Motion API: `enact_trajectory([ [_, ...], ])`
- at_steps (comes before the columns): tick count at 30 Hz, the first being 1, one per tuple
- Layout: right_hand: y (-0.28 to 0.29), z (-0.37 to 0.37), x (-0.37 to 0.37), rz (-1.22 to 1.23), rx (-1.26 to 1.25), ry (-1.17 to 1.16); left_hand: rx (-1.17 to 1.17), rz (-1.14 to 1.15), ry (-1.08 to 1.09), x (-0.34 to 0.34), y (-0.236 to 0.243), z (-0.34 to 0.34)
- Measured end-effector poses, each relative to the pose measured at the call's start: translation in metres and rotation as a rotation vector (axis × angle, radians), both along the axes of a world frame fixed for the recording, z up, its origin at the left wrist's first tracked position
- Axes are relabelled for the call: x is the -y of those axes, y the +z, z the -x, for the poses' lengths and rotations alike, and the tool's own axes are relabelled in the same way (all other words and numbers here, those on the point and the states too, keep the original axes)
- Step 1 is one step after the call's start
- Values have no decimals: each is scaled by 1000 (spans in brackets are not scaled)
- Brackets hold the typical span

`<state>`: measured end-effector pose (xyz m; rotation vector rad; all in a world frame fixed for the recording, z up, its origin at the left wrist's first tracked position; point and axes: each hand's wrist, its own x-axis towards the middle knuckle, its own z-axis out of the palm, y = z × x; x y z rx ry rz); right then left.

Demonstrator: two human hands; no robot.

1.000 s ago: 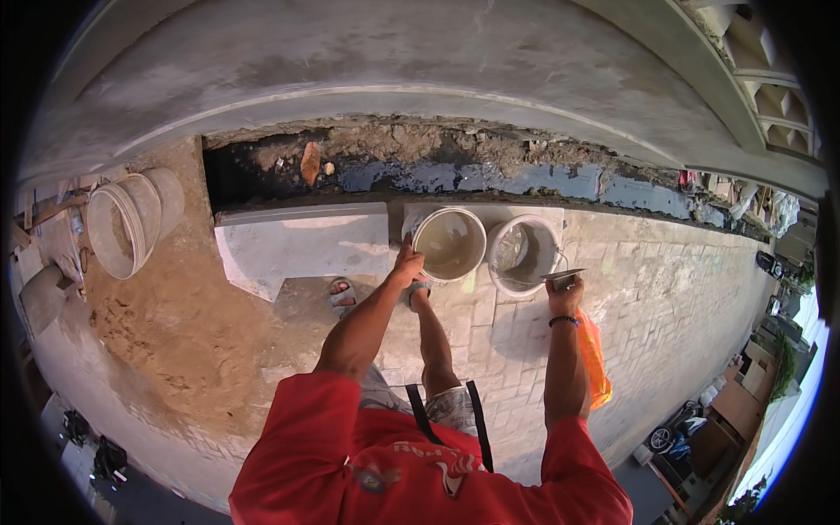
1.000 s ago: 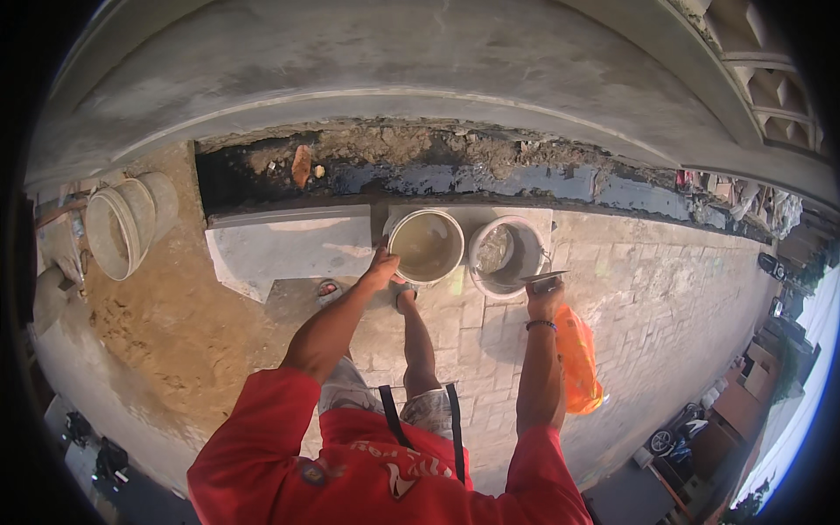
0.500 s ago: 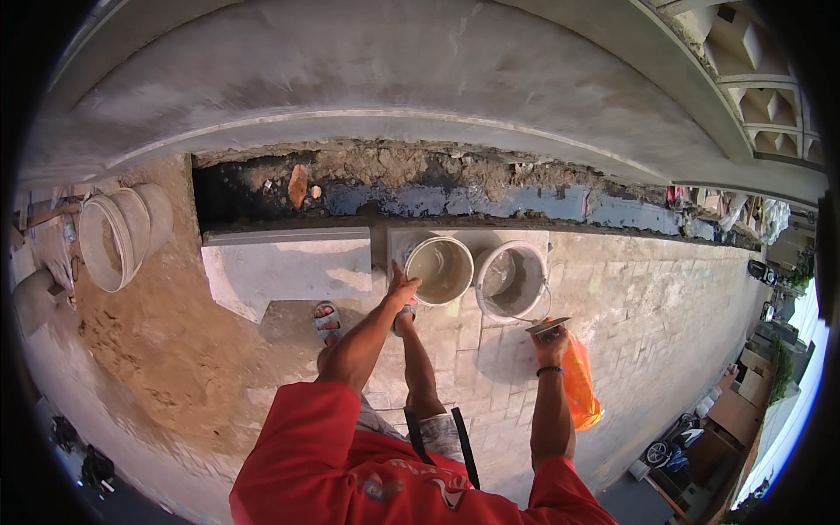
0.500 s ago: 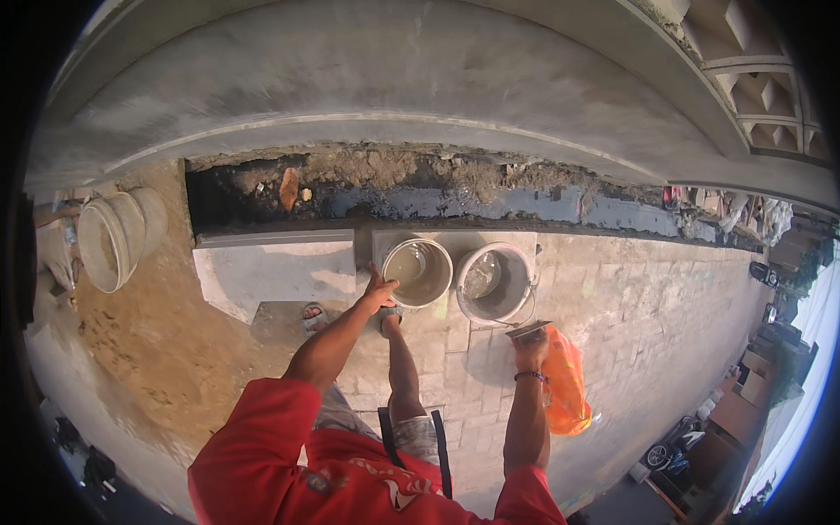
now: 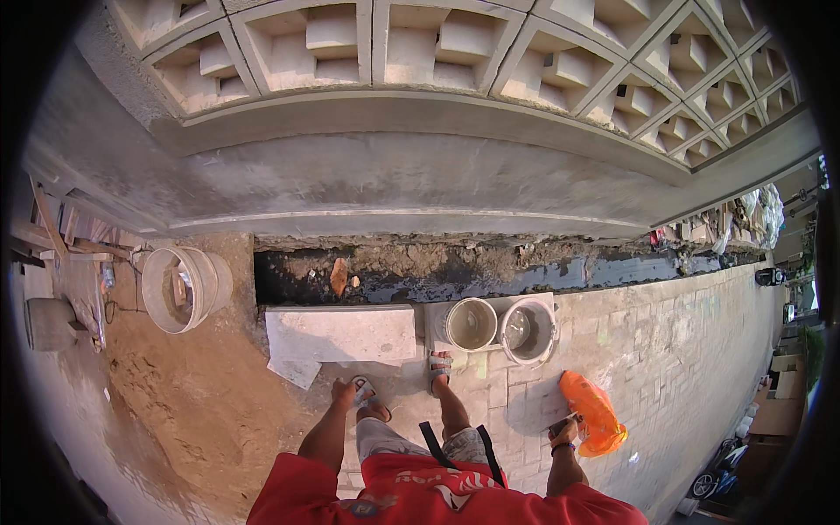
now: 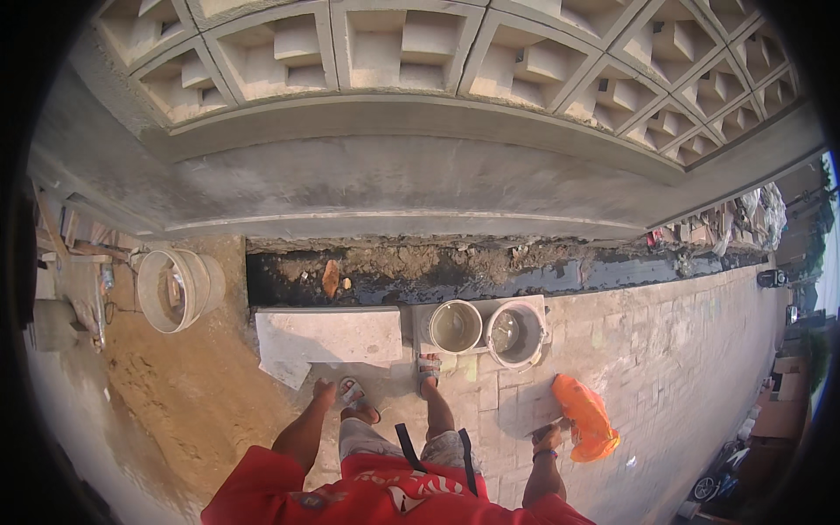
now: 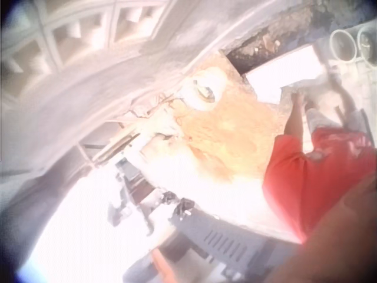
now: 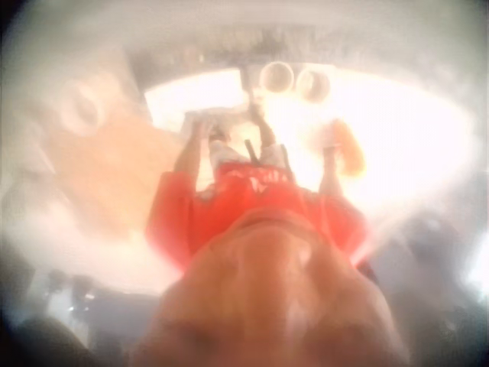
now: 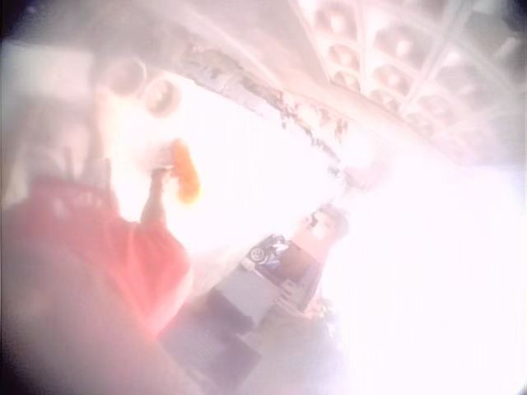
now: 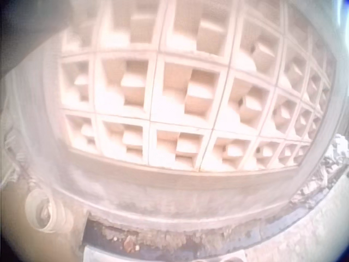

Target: The person applies and smooths cement onto a curved wall section using a trowel. They repeatedly dip the trowel into a bucket of water to clean it and continue smoothing the surface.

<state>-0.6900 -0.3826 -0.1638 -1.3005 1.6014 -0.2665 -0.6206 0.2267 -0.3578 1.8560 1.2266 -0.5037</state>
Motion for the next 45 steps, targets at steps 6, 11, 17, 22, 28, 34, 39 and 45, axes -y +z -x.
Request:
enact_trajectory([
  [6, 10, -3, -51, -86, 33, -3, 80, 117, 212, -142, 85, 49],
  [11, 44, -36, -94, -149, 75, -43, 137, 273, 363, -197, 95, 80],
  [17, 58, -90, -128, -220, 224, 57, 162, 402, 368, -218, 118, 135],
  [22, 60, -98, -142, -206, 293, 23, 117, 510, 315, -202, 135, 180],
  [28, 44, -62, -154, -188, 214, -60, 99, 505, 209, -205, 136, 183],
  [34, 7, -54, -125, -42, 194, 93, 68, 561, 58, -182, 128, 141],
  [39, 44, -62, -159, -151, 323, -85, 26, 533, -41, -183, 129, 115],
  [45, 38, -5, -154, -116, 232, -51, -16, 525, -136, -178, 132, 92],
])
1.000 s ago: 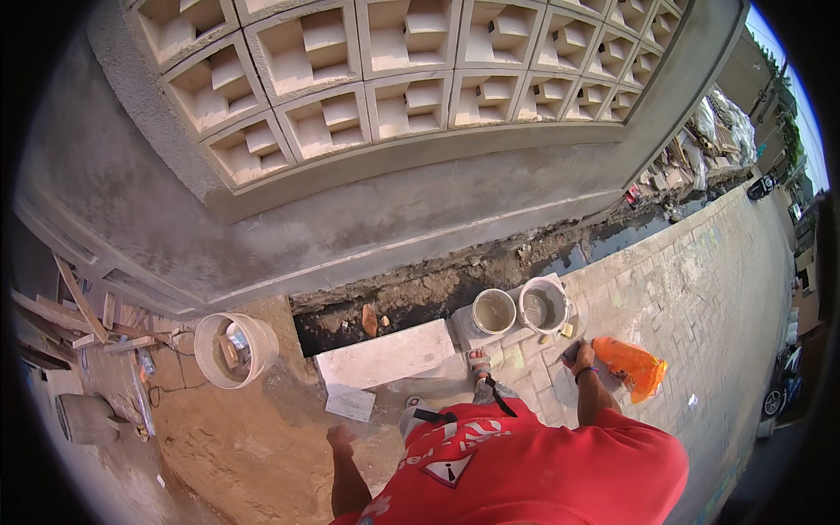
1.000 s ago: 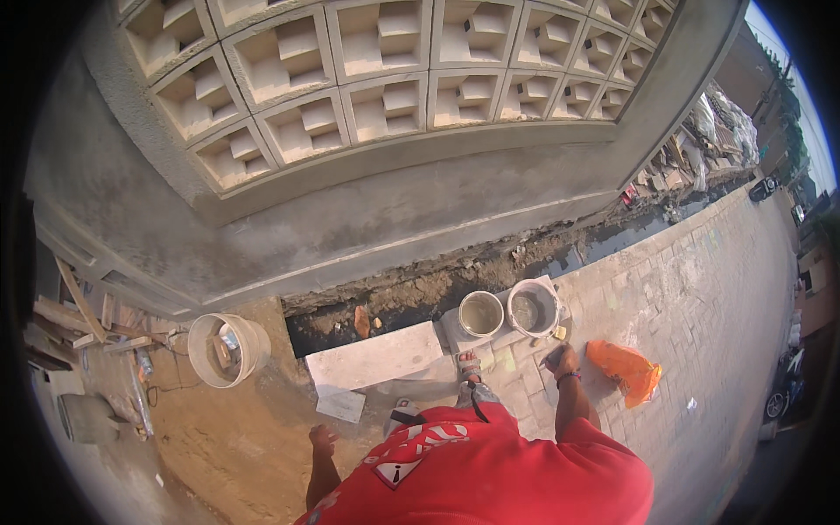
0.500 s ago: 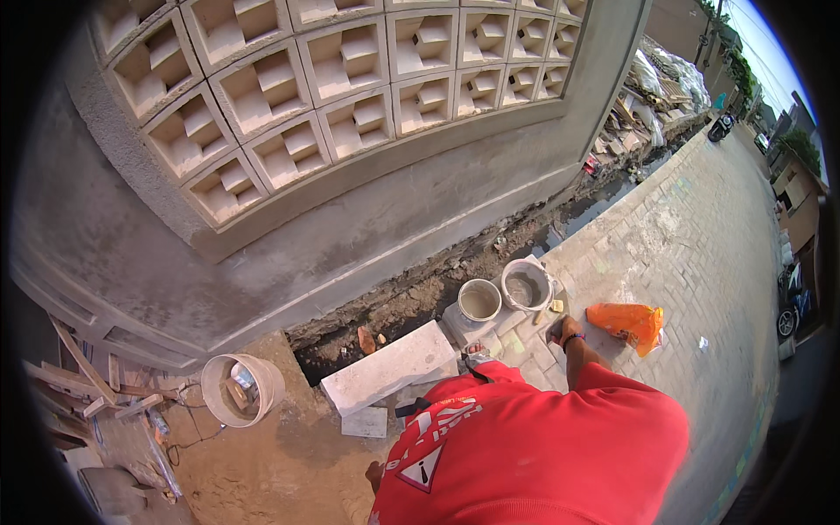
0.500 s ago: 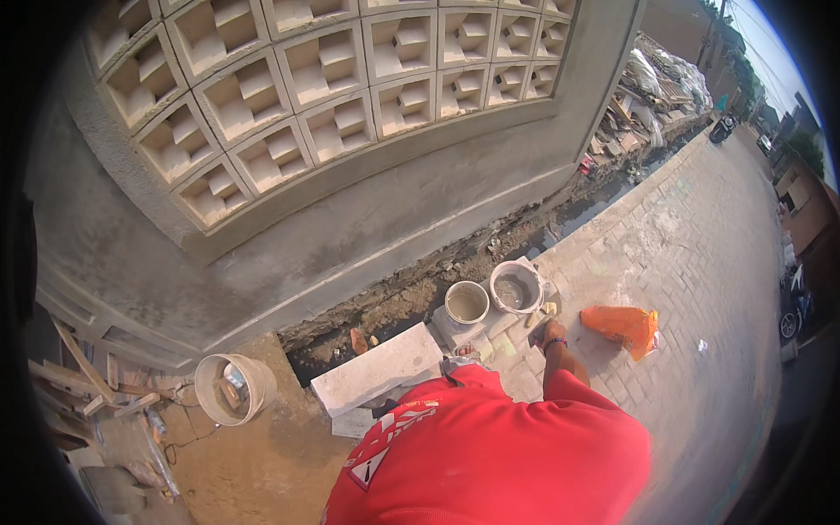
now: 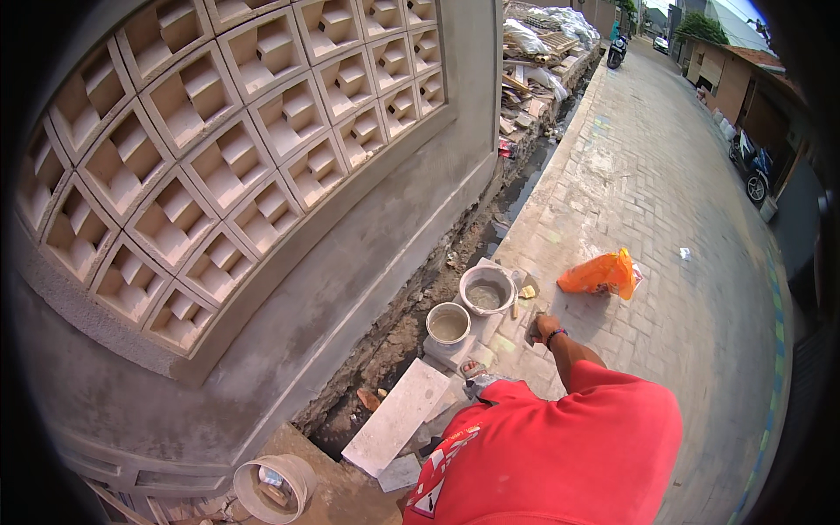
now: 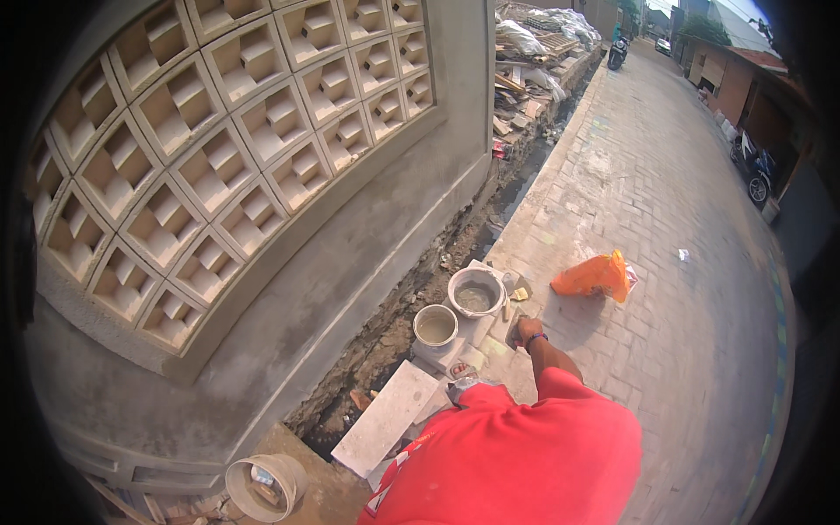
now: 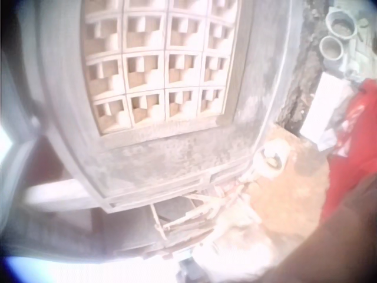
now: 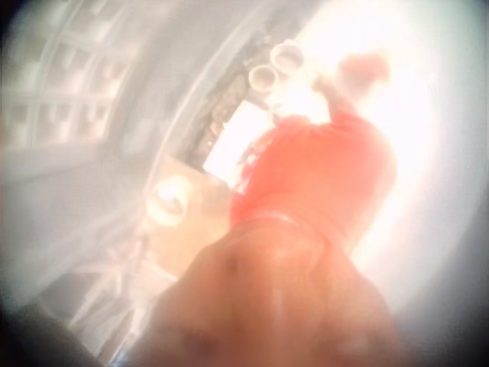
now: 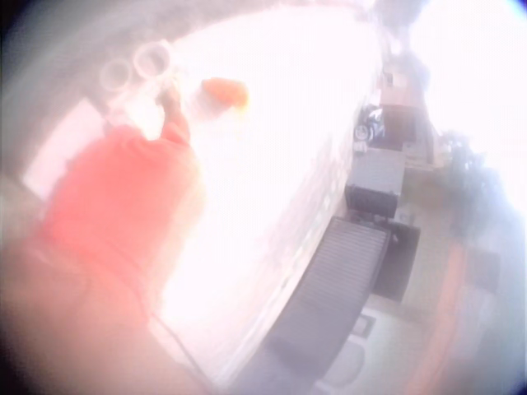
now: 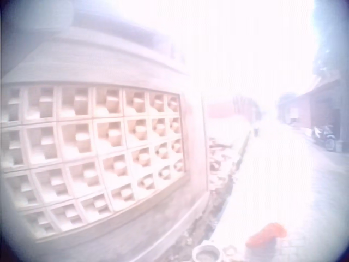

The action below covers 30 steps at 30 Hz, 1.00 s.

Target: The person applies and smooths cement onto a curved wall section using a trowel. They repeatedly dip the trowel into a bucket of water to clean it and continue smoothing the surface.

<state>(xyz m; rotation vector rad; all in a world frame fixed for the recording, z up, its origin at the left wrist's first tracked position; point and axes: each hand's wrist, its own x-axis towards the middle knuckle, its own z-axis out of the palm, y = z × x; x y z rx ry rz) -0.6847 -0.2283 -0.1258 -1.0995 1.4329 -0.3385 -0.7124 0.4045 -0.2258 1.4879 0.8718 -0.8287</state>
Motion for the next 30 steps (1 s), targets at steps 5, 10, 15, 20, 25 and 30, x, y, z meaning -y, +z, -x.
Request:
enact_trajectory([
  [5, -34, 59, 22, 36, -154, -65, 9, -16, -46, 1, 4, -18],
  [10, -48, 109, 57, 584, -890, 950, 3, -23, -88, 21, 6, -34],
  [15, -29, 43, 42, -78, -150, -154, 27, -56, -62, 35, 18, -51],
  [20, -48, 11, 47, -89, -56, -27, 22, -57, -71, 60, 24, -63],
  [25, -51, 4, 53, -71, -102, 13, 32, -70, -71, 60, 30, -59],
  [30, -69, 16, 74, -85, -113, 74, 39, -64, -32, 58, 27, -39],
])
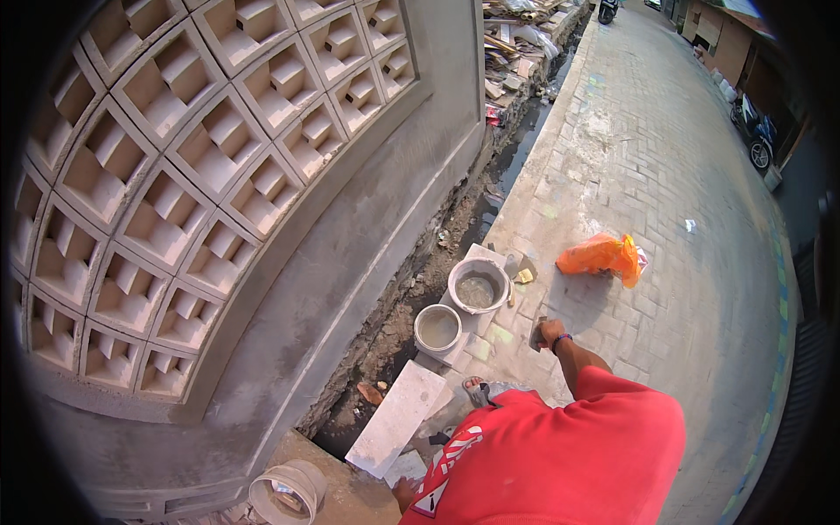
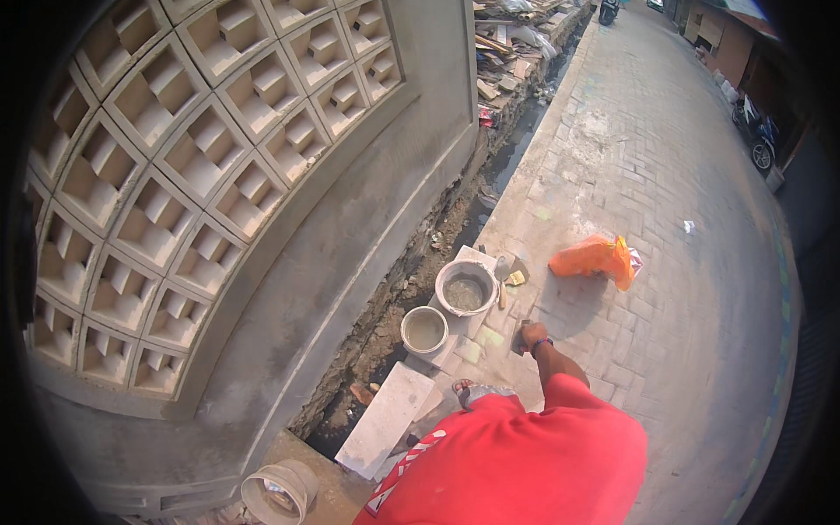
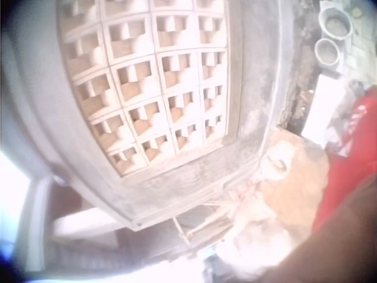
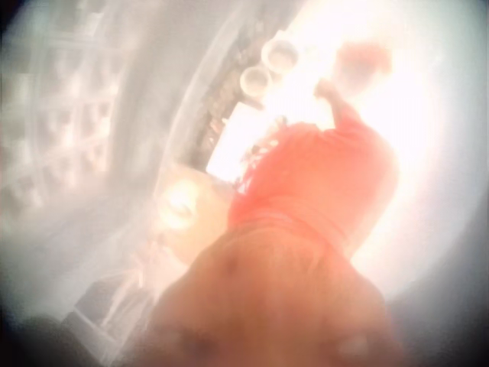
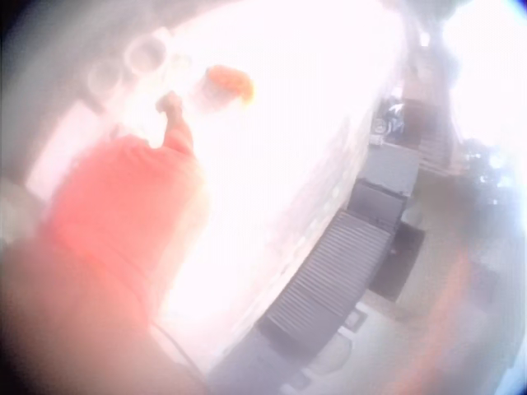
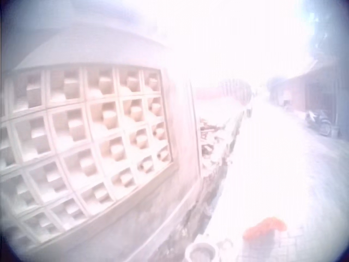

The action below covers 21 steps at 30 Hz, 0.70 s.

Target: The person applies and smooths cement onto a curved wall section using a trowel. They repeatedly dip the trowel into a bucket of water to clean it and continue smoothing the surface.

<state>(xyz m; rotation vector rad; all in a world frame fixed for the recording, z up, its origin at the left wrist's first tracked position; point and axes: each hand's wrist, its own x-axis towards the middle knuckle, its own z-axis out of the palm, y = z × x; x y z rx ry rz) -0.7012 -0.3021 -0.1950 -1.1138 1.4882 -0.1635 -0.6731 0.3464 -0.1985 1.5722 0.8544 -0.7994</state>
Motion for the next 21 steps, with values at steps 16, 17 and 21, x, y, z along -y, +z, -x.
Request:
enact_trajectory([
  [16, 26, -56, 41, -93, -72, 325, 109, -65, 406, 49, 26, 68],
  [17, 21, -64, 54, -94, -78, 332, 150, -46, 431, 54, 26, 72],
  [21, 32, -97, 24, -109, -99, 429, 280, -60, 550, 53, 23, 109],
])
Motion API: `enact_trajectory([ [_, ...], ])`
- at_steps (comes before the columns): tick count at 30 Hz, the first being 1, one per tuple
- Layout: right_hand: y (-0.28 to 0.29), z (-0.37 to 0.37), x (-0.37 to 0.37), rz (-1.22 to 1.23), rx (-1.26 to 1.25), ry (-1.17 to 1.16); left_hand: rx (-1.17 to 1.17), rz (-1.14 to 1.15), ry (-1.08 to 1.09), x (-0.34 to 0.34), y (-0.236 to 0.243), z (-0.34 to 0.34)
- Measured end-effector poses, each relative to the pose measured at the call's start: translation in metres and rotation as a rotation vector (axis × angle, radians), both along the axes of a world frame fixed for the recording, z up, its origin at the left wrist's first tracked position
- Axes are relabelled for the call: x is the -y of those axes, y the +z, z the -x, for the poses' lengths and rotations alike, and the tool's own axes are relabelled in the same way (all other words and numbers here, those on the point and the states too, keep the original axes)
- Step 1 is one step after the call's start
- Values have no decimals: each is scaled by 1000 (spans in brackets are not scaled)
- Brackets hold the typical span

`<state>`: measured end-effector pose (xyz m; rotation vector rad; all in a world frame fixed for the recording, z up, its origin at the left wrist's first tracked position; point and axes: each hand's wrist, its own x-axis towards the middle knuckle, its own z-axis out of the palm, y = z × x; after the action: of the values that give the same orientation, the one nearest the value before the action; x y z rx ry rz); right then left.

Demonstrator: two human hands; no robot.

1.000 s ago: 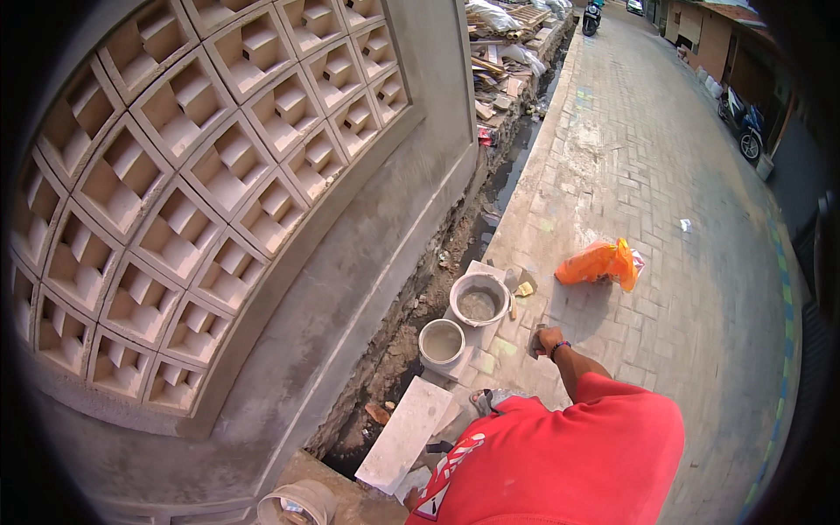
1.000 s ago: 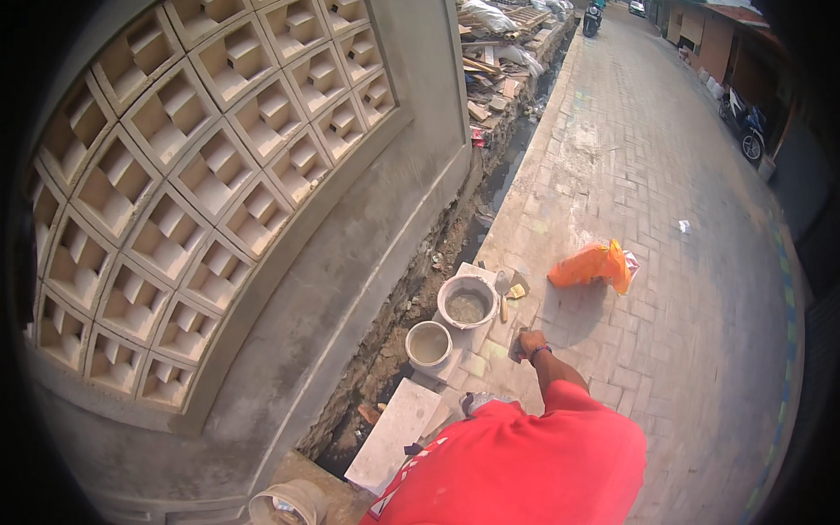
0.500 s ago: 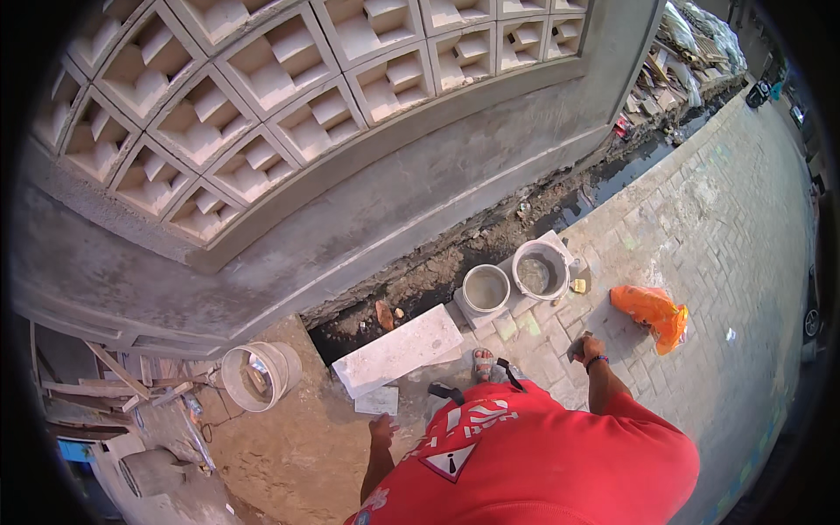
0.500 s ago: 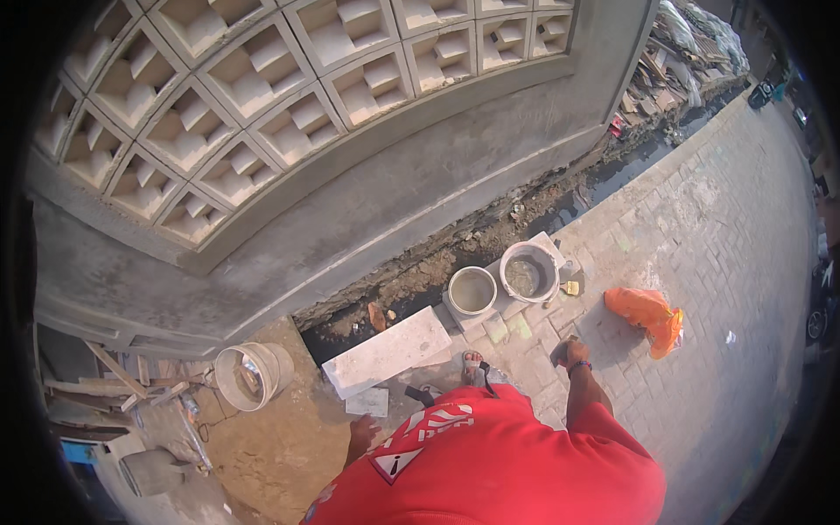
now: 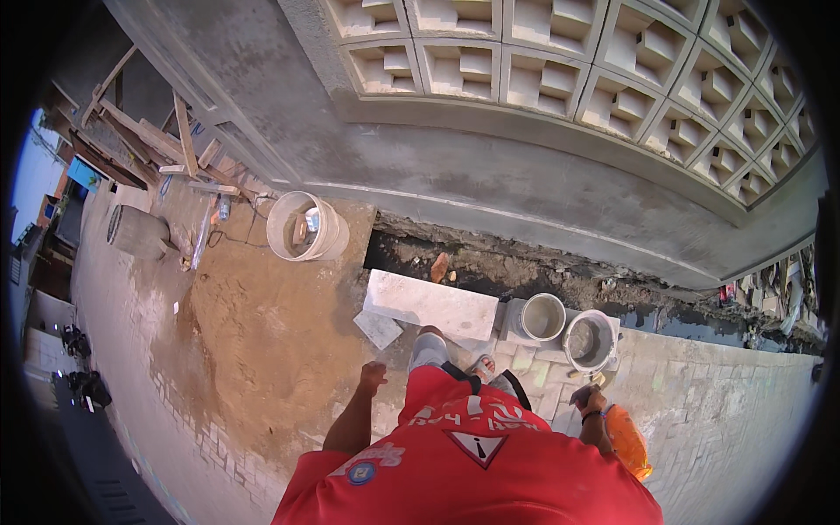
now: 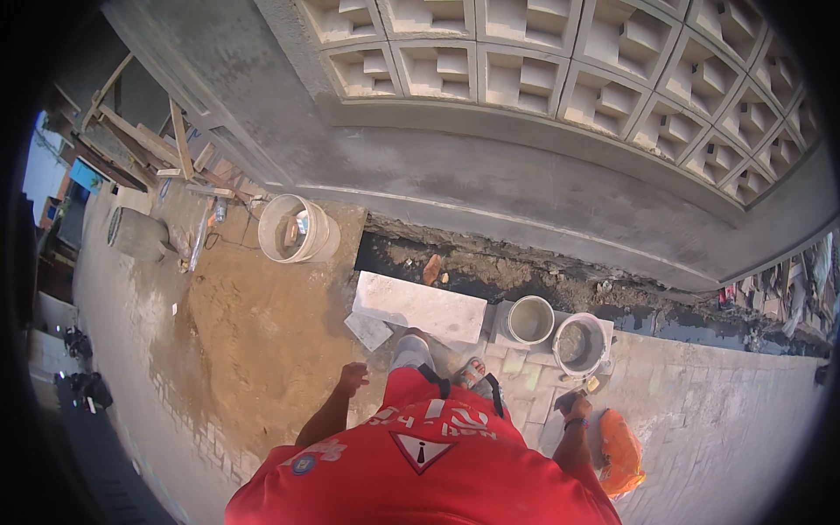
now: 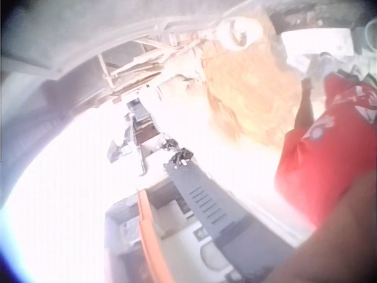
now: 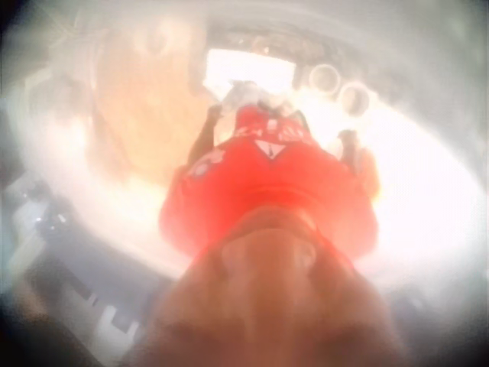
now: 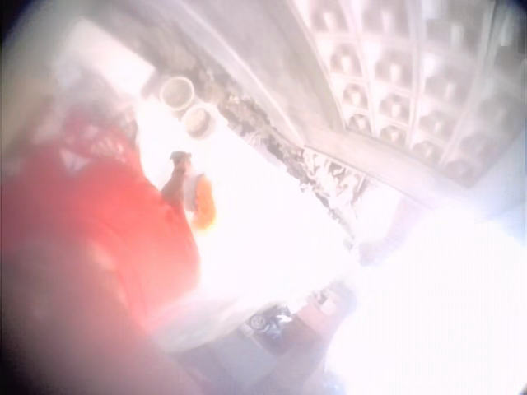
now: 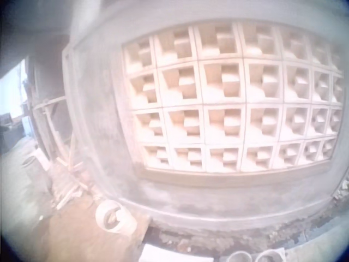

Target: The person applies and smooths cement onto a curved wall section using a trowel. They repeatedly dip the trowel into a bucket of water to clean it and continue smoothing the surface.

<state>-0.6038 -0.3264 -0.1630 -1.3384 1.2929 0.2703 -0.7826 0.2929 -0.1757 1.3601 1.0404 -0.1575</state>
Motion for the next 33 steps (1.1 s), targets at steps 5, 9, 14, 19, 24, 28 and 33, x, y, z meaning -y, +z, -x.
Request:
enact_trajectory([
  [5, -26, -32, 1, -18, 47, 16, -150, -41, -130, 12, -17, 33],
  [9, -34, -39, -27, -109, 67, 62, -332, -902, -1368, -7, -39, 54],
  [14, -39, -26, -28, -110, 63, 27, -158, 19, -81, -34, -18, -23],
  [19, -16, -16, -78, -10, -20, -32, 182, -470, -93, -110, 27, -196],
  [24, 9, -11, -82, 41, -22, -105, 404, -716, -270, -115, 176, -411],
  [28, 10, -23, -85, 1, 50, -82, 592, -889, -275, -122, 267, -514],
  [33, 5, -27, -93, 100, 75, -88, 738, -1152, -230, -113, 327, -593],
])
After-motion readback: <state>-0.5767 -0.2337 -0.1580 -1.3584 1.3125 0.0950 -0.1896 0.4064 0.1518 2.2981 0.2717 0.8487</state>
